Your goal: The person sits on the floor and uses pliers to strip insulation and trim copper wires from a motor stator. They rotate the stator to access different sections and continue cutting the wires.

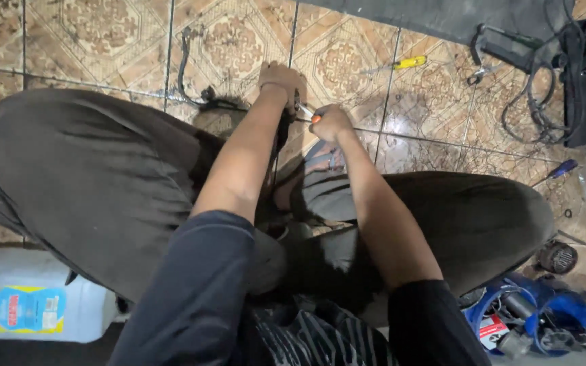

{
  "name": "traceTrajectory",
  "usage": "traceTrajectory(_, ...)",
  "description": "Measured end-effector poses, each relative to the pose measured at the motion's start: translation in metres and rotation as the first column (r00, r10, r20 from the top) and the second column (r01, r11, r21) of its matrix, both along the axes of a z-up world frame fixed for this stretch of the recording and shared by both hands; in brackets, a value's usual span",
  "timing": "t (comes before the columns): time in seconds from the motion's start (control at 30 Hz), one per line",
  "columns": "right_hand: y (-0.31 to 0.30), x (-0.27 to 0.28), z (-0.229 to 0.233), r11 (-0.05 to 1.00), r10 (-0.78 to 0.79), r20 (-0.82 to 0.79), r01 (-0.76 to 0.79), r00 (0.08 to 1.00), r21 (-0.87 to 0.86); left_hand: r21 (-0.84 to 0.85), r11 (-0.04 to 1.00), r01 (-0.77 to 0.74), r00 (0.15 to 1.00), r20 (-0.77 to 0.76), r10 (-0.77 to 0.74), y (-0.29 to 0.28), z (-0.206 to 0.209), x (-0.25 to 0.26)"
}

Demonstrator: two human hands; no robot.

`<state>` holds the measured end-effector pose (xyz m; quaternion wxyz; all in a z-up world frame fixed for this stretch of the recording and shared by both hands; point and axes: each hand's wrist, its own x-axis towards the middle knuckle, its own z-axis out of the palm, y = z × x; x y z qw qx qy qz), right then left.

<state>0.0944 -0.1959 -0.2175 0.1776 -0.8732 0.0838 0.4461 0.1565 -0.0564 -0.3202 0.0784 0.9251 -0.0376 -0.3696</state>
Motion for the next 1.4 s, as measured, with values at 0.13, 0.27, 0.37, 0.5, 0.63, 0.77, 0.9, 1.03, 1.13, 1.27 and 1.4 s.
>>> traceTrajectory(0.13,0.008,-0.005,0.023,0.994,-0.103,-0.042,0.103,0.994,0.02,-0.085,0.995,-0.045,0.999,-0.004,0.044,0.001,0.003,0.004)
traceTrajectory(0.27,-0.019,0.007,-0.037,0.991,0.116,0.164,-0.124,0.98,0.042,-0.071,0.993,0.091,0.996,0.026,-0.089,0.006,-0.015,0.005)
traceTrajectory(0.37,-0.009,0.0,-0.02,0.996,0.063,0.054,-0.066,0.997,0.054,-0.067,0.994,0.089,0.996,-0.023,-0.091,0.018,-0.04,0.003)
traceTrajectory(0.5,-0.011,0.008,-0.035,0.999,0.038,0.085,-0.039,0.996,0.01,-0.158,0.987,-0.018,1.0,-0.024,0.014,0.03,-0.027,0.0)
traceTrajectory(0.63,-0.04,-0.016,-0.078,0.995,-0.069,0.264,0.049,0.962,0.081,-0.171,0.983,-0.06,0.998,0.014,0.063,0.025,-0.018,-0.017)
traceTrajectory(0.77,-0.046,-0.031,-0.095,0.989,-0.144,0.304,0.127,0.942,0.077,-0.127,0.991,0.045,0.982,0.188,-0.02,0.018,-0.055,-0.029)
traceTrajectory(0.9,-0.026,-0.016,-0.085,0.993,-0.12,0.279,0.121,0.953,0.015,-0.129,0.992,0.01,0.978,0.206,0.017,0.022,-0.035,-0.03)
traceTrajectory(1.03,-0.015,-0.008,-0.08,0.948,-0.319,0.184,0.316,0.93,0.045,-0.106,0.994,-0.018,0.967,0.25,0.044,0.015,-0.039,-0.034)
traceTrajectory(1.13,-0.017,-0.004,-0.081,0.948,-0.316,0.122,0.318,0.941,0.003,-0.07,0.998,0.005,0.962,0.271,0.015,0.011,-0.055,-0.039)
traceTrajectory(1.27,-0.022,-0.028,-0.077,0.883,-0.47,0.101,0.467,0.877,0.054,-0.129,0.99,-0.051,0.953,0.292,0.087,0.018,-0.052,-0.036)
traceTrajectory(1.4,-0.027,-0.021,-0.079,0.901,-0.433,0.164,0.433,0.887,0.037,-0.164,0.985,-0.051,0.96,0.263,0.094,0.014,-0.051,-0.031)
